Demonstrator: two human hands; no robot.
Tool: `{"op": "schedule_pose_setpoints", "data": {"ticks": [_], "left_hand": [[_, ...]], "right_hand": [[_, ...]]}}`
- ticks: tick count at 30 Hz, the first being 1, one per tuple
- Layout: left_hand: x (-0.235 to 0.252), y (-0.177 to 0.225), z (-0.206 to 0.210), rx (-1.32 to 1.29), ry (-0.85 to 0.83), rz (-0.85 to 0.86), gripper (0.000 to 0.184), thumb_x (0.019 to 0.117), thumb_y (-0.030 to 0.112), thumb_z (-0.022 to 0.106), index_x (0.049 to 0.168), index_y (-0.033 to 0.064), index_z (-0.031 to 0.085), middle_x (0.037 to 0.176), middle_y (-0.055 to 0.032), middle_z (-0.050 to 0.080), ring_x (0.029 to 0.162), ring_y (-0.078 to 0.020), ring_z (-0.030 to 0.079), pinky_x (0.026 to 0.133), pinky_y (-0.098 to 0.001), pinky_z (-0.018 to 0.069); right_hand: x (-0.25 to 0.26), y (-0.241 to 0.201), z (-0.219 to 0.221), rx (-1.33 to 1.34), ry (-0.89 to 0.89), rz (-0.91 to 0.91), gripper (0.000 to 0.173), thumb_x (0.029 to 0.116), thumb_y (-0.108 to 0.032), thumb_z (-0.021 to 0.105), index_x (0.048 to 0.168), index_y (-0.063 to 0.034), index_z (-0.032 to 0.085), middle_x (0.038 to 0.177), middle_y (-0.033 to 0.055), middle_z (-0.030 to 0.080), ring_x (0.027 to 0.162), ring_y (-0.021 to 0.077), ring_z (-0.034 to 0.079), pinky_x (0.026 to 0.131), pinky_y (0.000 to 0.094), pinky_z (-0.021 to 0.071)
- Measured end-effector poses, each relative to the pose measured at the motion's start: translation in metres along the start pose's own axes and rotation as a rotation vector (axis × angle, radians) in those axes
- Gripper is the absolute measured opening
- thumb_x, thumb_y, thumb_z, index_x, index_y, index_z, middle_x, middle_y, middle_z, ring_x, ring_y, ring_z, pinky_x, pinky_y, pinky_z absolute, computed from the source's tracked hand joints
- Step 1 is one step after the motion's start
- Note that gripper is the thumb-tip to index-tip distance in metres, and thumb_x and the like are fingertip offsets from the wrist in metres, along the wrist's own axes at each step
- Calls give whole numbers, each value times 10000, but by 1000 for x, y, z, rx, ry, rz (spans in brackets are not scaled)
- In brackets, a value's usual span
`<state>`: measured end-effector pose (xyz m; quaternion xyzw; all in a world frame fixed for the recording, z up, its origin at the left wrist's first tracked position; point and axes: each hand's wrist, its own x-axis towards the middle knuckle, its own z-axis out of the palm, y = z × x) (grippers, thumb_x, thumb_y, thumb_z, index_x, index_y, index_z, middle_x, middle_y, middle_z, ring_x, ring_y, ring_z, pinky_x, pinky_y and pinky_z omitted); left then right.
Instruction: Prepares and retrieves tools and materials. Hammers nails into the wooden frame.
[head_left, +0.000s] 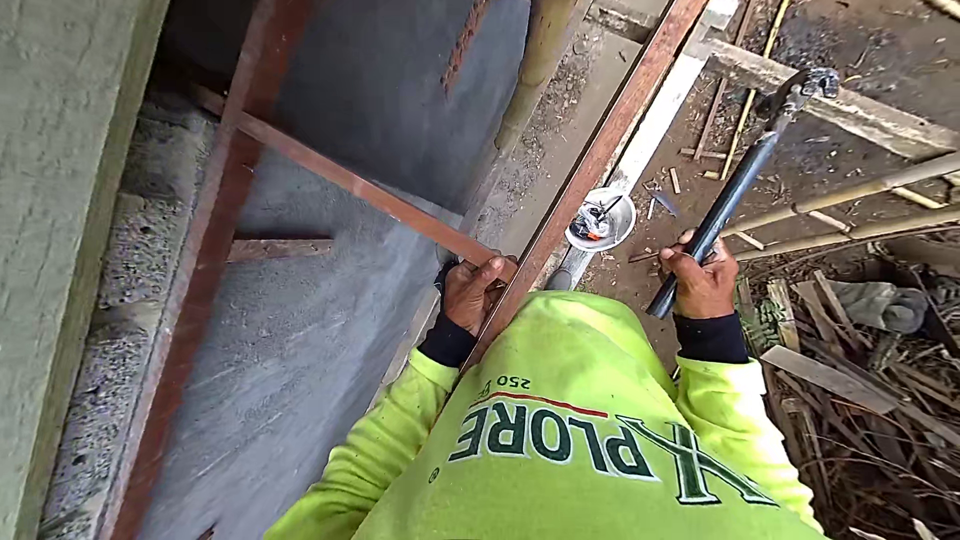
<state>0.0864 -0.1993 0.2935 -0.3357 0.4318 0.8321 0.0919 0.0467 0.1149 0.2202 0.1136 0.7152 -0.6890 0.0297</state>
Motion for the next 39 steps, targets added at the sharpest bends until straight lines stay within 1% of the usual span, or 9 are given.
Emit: {"op": "schedule_pose_setpoints", "data": {"ticks": [4, 7, 13, 19, 24, 28, 33, 36, 39], "left_hand": [[0, 1, 2, 29, 27, -2, 142, 978, 73, 653, 1109, 17, 654, 988, -151, 761, 848, -228, 759, 792, -381, 642], [2, 0, 1, 25, 23, -7, 187, 981, 88, 663, 1145, 5, 631, 1023, -173, 754, 871, -250, 758, 803, -395, 640], [3, 1, 2, 53, 26, 2, 142, 1008, 106, 626, 1122, 27, 658, 1006, -143, 763, 851, -223, 760, 781, -376, 645], [4, -1, 0, 40, -4, 17, 164, 995, 147, 663, 1110, 31, 672, 1008, -153, 761, 849, -226, 759, 782, -378, 643], [6, -1, 3, 34, 9, -8, 172, 1005, 131, 646, 1131, 14, 664, 1035, -172, 756, 884, -250, 758, 810, -398, 639], [9, -2, 2, 36, 18, -22, 166, 999, 108, 654, 1133, 9, 655, 1011, -168, 751, 857, -244, 751, 805, -394, 636], [12, 0, 1, 7, 5, -47, 190, 997, 25, 626, 1159, -71, 603, 1000, -195, 737, 886, -257, 745, 835, -402, 631], [11, 1, 1, -23, -26, -52, 210, 986, 10, 628, 1174, -72, 582, 1003, -197, 743, 885, -255, 752, 828, -393, 634], [10, 2, 1, -9, -51, -55, 183, 953, -7, 657, 1120, -57, 605, 942, -164, 749, 830, -221, 751, 799, -362, 636]], "right_hand": [[1, -1, -2, -8, -1, 13, 278, 864, -160, 677, 1110, -175, 546, 747, -138, 582, 584, -1, 562, 562, 198, 516], [3, -1, -2, 1, 1, 12, 271, 861, -138, 677, 1100, -182, 557, 728, -134, 581, 569, 4, 558, 547, 200, 513], [5, -1, 1, -20, 10, 6, 275, 859, -143, 680, 1108, -173, 566, 734, -120, 588, 575, 19, 567, 549, 222, 520], [4, 1, 2, 1, -5, -2, 269, 862, -145, 682, 1102, -191, 570, 739, -124, 588, 582, 14, 567, 549, 213, 518], [0, 2, 0, -5, 12, 10, 273, 857, -165, 691, 1101, -176, 570, 733, -115, 587, 572, 22, 564, 539, 217, 511], [-1, 4, 2, 36, 7, 6, 294, 862, -136, 666, 1121, -144, 526, 755, -134, 586, 601, 9, 575, 570, 198, 520], [-3, 3, 7, 60, -15, -12, 287, 864, -115, 650, 1112, -155, 512, 752, -173, 578, 605, -18, 577, 572, 172, 519], [-6, 2, 8, 36, -4, -30, 284, 863, -119, 653, 1113, -146, 521, 759, -171, 581, 612, -26, 576, 584, 163, 518], [-6, 0, 7, 29, 7, -38, 283, 860, -133, 664, 1106, -143, 525, 769, -171, 584, 624, -31, 582, 600, 161, 526]]}}
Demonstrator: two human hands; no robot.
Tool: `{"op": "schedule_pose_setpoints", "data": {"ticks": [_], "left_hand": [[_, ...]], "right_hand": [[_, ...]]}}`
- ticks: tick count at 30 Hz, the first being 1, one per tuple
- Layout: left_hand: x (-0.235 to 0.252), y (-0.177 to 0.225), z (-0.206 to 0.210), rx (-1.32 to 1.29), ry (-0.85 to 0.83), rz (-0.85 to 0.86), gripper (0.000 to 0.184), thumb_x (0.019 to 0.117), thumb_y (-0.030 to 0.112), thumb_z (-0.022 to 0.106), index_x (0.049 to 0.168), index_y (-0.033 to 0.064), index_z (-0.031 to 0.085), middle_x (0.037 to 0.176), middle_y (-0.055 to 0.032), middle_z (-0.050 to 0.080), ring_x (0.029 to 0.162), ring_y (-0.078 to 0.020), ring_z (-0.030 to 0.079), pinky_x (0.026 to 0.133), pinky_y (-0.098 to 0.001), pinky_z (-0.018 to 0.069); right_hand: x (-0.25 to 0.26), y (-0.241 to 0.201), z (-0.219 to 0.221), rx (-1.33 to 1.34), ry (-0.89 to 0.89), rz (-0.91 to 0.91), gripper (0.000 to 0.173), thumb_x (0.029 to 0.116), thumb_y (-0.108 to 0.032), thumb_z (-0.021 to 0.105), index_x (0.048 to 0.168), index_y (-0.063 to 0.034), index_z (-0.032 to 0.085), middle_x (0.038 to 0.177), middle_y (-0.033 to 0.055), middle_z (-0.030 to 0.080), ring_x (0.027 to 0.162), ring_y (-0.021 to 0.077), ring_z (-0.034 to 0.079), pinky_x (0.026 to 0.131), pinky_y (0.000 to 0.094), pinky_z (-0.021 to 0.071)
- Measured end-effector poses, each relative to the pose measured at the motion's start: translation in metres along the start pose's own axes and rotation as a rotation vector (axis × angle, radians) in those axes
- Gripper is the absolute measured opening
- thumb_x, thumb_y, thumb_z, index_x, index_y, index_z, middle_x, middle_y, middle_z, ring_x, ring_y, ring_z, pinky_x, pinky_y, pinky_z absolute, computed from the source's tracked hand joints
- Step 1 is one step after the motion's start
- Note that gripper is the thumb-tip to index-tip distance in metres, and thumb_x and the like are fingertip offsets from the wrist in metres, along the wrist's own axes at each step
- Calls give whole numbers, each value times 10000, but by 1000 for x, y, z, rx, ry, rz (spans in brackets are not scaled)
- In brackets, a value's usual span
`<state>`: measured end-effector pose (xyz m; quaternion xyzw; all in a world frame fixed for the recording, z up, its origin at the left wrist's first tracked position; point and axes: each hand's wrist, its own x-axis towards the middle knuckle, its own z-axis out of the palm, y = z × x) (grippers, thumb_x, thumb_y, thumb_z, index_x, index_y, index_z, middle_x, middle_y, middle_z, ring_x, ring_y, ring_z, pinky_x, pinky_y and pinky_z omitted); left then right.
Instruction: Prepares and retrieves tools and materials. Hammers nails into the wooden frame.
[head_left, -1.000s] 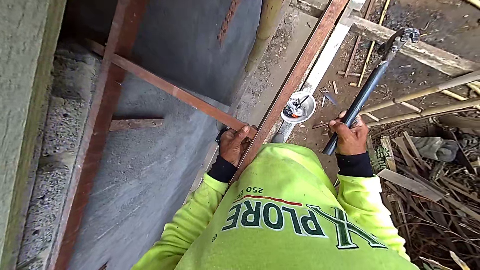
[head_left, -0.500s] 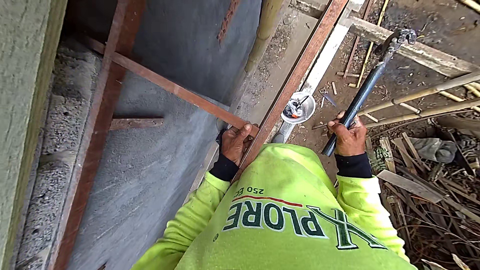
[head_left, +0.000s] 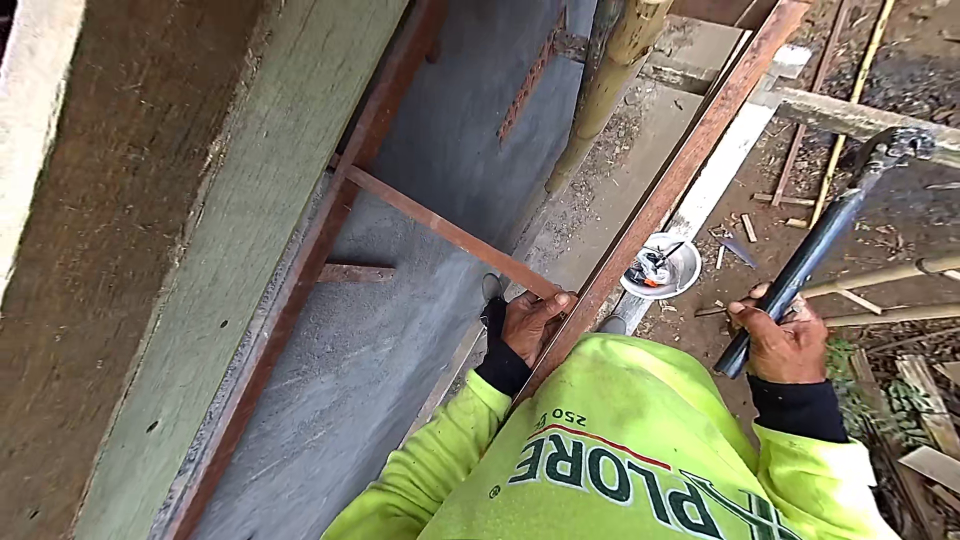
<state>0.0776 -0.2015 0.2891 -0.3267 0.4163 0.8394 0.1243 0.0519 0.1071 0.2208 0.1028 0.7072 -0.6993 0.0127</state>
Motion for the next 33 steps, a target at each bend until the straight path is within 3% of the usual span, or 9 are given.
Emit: {"op": "schedule_pose_setpoints", "data": {"ticks": [3, 15, 22, 33], "left_hand": [[0, -1, 1, 35, 6, 14, 130, 953, -8, 653, 1070, -56, 626, 908, -153, 747, 805, -203, 744, 787, -351, 631], [2, -6, 2, 35, -1, 70, 128, 987, 32, 616, 1080, -55, 618, 904, -146, 743, 805, -196, 740, 788, -347, 627], [1, -4, 4, 112, 29, 65, 98, 992, 86, 640, 1046, 12, 675, 865, -117, 748, 725, -165, 726, 732, -324, 625], [-5, -4, 4, 88, 37, 51, 124, 987, 121, 661, 1076, 36, 676, 920, -129, 759, 773, -192, 747, 753, -351, 639]], "right_hand": [[1, 0, -3, -9, 6, -7, 288, 860, -132, 658, 1114, -132, 523, 784, -169, 582, 652, -34, 593, 625, 161, 533], [4, 3, -4, 23, -6, 1, 284, 864, -105, 644, 1108, -149, 506, 773, -178, 575, 628, -33, 578, 601, 157, 520], [0, -3, -1, -33, 27, 19, 283, 848, -147, 665, 1102, -177, 543, 763, -157, 582, 618, -19, 581, 590, 190, 530], [-8, -1, -10, -72, 39, 15, 286, 854, -163, 675, 1118, -187, 566, 763, -127, 589, 597, 13, 573, 555, 218, 523]]}}
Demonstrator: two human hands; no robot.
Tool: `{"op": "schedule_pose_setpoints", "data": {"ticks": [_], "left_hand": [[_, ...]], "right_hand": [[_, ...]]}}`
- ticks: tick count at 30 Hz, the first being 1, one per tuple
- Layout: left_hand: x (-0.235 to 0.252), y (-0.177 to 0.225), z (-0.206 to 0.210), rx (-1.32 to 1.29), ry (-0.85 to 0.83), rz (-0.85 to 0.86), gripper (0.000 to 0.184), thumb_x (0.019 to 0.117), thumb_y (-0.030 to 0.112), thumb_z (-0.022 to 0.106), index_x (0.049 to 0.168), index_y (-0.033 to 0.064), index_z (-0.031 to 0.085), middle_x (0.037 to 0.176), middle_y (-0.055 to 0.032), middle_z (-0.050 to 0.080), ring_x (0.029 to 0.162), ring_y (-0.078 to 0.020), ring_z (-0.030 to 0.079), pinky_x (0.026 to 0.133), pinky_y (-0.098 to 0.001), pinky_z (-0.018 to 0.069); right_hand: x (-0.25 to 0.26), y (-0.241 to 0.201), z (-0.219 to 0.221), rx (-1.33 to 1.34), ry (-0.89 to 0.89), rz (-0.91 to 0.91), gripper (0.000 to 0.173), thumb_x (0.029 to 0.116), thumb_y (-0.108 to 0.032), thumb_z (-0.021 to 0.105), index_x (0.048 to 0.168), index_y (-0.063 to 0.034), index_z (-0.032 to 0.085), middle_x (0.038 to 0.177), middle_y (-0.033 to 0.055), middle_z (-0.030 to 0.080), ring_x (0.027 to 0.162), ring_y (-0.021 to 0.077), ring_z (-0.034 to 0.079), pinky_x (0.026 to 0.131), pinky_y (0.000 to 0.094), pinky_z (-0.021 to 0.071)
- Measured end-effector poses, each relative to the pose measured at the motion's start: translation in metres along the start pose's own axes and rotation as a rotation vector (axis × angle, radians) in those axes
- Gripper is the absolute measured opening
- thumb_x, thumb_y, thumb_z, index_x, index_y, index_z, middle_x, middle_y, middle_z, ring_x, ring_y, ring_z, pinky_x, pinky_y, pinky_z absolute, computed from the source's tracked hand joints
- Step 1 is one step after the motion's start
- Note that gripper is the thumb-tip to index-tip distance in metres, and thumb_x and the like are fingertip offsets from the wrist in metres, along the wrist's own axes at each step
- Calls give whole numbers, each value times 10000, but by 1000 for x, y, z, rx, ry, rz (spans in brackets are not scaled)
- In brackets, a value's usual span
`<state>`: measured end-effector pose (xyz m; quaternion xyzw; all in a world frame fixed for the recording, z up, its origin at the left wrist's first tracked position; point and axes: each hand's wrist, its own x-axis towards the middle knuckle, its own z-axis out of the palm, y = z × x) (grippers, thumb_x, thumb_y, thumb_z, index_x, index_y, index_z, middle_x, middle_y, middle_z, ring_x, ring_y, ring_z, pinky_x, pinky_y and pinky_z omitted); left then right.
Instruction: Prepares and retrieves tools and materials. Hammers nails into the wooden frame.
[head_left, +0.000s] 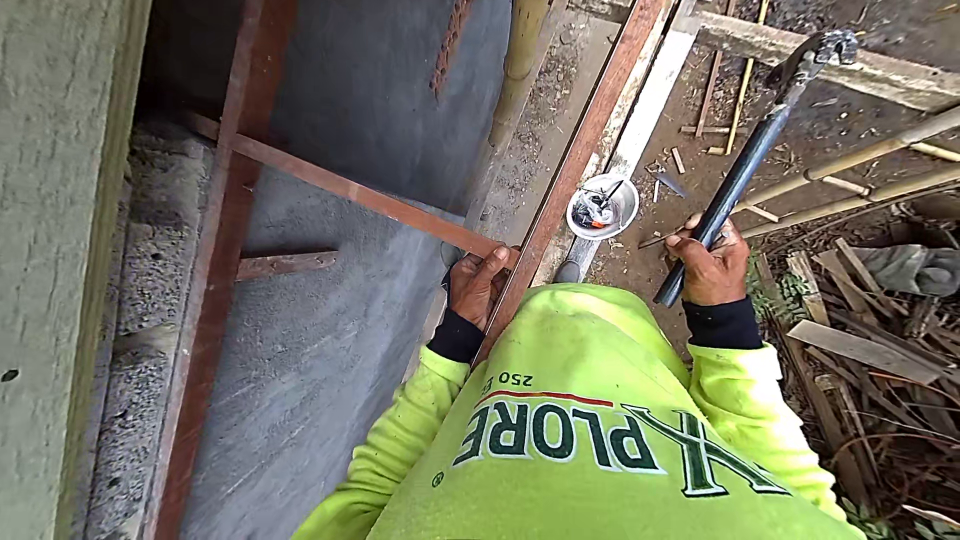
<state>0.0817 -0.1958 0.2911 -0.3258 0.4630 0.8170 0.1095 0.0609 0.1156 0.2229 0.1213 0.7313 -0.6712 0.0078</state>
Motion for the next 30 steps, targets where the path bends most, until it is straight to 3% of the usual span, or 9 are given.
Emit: {"op": "schedule_pose_setpoints", "data": {"ticks": [7, 11, 15, 22, 30], "left_hand": [[1, 9, 2, 74, 13, -53, 155, 907, 6, 731, 1055, 10, 686, 886, -131, 746, 734, -181, 730, 716, -341, 634], [-5, 8, -1, 106, 66, -84, 202, 863, -77, 736, 1044, -67, 645, 881, -168, 743, 758, -211, 739, 743, -359, 644], [-3, 18, 6, 153, 89, -96, 251, 853, -68, 750, 1076, -73, 635, 888, -168, 747, 736, -210, 740, 689, -342, 641], [-2, 16, 10, 126, 101, -46, 245, 844, -75, 753, 1060, -82, 639, 881, -177, 740, 745, -214, 735, 714, -349, 638], [-3, 15, 11, 106, 92, -66, 300, 865, -76, 739, 1133, -80, 605, 931, -180, 737, 778, -217, 737, 739, -355, 638]], "right_hand": [[6, -10, 5, -6, -10, 6, 294, 838, -165, 679, 1106, -197, 562, 755, -138, 598, 590, -2, 580, 547, 202, 524], [-4, -1, 6, 37, -8, 17, 284, 843, -153, 671, 1104, -132, 559, 737, -114, 590, 596, 14, 577, 568, 208, 516], [2, -9, 11, 57, 24, 14, 260, 834, -139, 647, 1073, -101, 551, 726, -131, 581, 600, -15, 568, 573, 175, 505], [7, -5, 7, 100, 39, -15, 272, 835, -140, 653, 1083, -116, 544, 721, -143, 581, 592, -23, 568, 562, 159, 502], [4, -10, 10, 58, 25, -20, 276, 838, -145, 653, 1088, -107, 542, 724, -147, 573, 595, -37, 562, 572, 152, 501]]}}
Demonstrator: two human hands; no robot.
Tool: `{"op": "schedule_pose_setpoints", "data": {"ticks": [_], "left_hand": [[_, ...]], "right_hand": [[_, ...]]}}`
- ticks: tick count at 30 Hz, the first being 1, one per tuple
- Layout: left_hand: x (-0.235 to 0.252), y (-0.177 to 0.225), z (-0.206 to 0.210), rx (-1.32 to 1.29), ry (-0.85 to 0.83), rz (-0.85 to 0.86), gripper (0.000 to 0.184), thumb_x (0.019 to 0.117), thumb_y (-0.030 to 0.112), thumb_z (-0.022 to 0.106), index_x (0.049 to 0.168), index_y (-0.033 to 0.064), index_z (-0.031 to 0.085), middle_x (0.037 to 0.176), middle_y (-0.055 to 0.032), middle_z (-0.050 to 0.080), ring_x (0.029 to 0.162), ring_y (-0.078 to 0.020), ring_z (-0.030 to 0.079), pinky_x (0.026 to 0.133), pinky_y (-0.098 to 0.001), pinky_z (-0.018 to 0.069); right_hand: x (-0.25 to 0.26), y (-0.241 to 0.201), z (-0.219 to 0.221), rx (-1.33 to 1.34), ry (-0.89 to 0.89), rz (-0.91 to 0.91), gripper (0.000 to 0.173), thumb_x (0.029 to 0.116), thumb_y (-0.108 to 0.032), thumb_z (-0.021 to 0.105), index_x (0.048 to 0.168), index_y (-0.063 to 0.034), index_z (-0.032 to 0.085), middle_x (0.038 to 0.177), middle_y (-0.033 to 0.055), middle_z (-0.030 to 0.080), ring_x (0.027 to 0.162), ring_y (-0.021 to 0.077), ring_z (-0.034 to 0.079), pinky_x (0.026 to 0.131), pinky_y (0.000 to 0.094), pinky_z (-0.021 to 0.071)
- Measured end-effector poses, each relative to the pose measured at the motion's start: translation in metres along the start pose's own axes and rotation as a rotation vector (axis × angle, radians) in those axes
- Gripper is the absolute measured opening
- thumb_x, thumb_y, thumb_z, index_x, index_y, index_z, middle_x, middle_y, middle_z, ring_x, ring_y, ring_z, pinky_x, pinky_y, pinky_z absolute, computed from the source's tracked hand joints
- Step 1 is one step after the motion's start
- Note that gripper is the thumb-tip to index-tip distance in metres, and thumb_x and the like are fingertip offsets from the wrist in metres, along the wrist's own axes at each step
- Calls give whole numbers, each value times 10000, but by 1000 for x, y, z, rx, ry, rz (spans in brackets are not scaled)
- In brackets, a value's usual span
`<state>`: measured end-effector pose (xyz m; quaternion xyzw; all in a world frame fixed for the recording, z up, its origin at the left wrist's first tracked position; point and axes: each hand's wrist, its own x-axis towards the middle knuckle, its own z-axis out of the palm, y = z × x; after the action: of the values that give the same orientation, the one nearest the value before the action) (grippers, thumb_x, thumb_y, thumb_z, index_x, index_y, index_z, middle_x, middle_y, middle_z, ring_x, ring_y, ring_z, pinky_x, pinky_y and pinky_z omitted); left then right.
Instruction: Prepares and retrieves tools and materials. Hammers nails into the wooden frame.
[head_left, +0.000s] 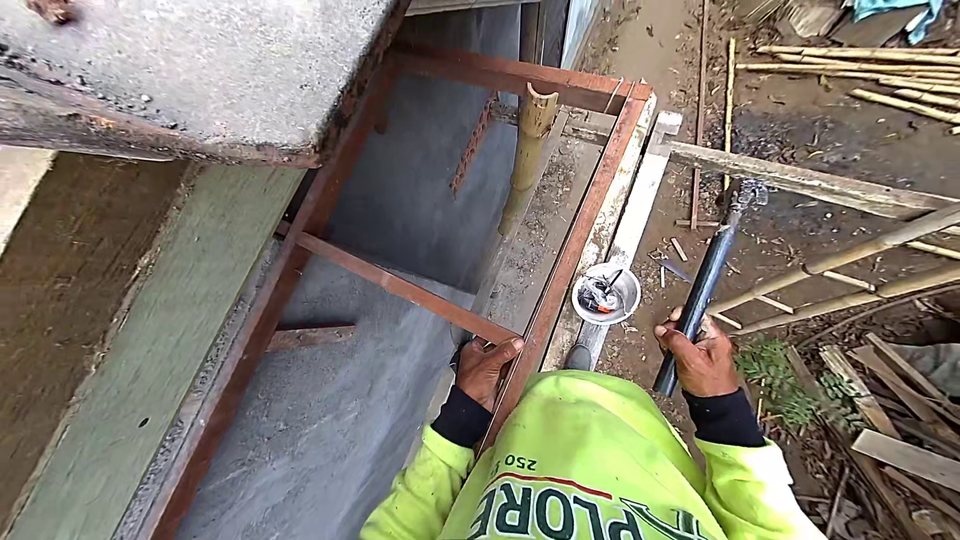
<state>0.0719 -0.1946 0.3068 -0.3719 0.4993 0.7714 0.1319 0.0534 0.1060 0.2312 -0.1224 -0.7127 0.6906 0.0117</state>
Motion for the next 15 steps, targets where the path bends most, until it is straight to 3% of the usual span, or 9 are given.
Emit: {"op": "schedule_pose_setpoints", "data": {"ticks": [5, 9, 11, 14, 15], "left_hand": [[2, 0, -5, -80, -55, -36, 197, 967, -4, 648, 1149, -40, 582, 925, -158, 744, 787, -214, 749, 752, -354, 643], [1, 0, -4, -105, -59, -39, 130, 988, 11, 626, 1109, -31, 603, 905, -157, 747, 773, -214, 750, 740, -350, 643], [-1, 1, -10, -51, -70, -64, 164, 1023, 101, 605, 1116, -34, 602, 924, -162, 748, 801, -223, 753, 765, -362, 643], [-10, 21, -36, 545, -76, -60, 450, 1096, 356, 469, 1202, -49, 633, 1011, -144, 763, 896, -213, 755, 833, -372, 618], [-17, 33, -43, 792, -41, 37, 418, 1072, 361, 523, 1142, -18, 687, 955, -106, 775, 853, -193, 761, 808, -374, 624]], "right_hand": [[-5, -5, -1, -70, -3, -2, 274, 827, -146, 645, 1080, -91, 558, 725, -137, 575, 604, -43, 561, 577, 144, 494], [-6, -12, 2, -110, -38, -8, 273, 819, -154, 645, 1071, -80, 571, 739, -132, 575, 622, -53, 561, 592, 135, 490], [-6, -15, 6, -123, -64, -24, 277, 822, -163, 641, 1075, -75, 571, 739, -128, 571, 619, -48, 555, 588, 139, 486], [-11, -23, 11, -118, -108, -52, 259, 843, -183, 650, 1069, -87, 568, 718, -134, 568, 595, -47, 543, 563, 135, 474], [-13, -27, 12, -105, -123, -60, 260, 846, -187, 653, 1071, -87, 569, 720, -132, 571, 596, -45, 544, 561, 137, 474]]}}
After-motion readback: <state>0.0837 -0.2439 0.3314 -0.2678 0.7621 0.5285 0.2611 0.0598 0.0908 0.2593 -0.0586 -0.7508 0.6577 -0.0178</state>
